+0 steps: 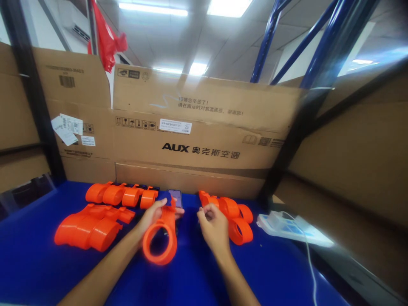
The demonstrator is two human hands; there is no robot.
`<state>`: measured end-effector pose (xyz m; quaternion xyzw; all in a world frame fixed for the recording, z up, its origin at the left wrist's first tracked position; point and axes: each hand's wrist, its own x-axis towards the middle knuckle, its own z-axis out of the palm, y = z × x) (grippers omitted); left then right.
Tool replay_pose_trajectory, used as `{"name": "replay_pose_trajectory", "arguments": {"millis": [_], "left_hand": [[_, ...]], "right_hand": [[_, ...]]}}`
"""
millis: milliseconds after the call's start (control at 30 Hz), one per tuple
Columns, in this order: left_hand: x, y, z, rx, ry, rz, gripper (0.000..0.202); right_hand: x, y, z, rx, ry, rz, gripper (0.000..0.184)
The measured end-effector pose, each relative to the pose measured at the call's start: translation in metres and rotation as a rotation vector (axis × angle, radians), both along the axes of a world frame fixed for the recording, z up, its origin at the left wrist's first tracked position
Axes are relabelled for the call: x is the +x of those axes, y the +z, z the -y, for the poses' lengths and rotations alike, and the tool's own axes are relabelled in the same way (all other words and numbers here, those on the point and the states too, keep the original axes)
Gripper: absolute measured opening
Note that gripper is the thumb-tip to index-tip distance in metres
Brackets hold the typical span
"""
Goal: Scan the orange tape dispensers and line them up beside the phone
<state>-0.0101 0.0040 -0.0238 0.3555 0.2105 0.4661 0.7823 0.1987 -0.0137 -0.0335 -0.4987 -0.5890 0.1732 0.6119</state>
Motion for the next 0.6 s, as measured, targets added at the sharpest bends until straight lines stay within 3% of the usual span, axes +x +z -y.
{"name": "replay_pose_trajectory", "arguments": {"millis": [333, 600], "left_hand": [[0.002, -0.002, 0.003, -0.024, -0.05, 0.018, 0.053], [0.009, 0.0, 0.008, -0.005, -0.013, 0.035, 0.04]], "right_hand": [[-0.01, 0.006, 0.003, 0.141, 0.001, -0.176, 0.026], [-0.02, 0.0, 0.013, 0.195, 0.1, 0.018, 0.021]]}}
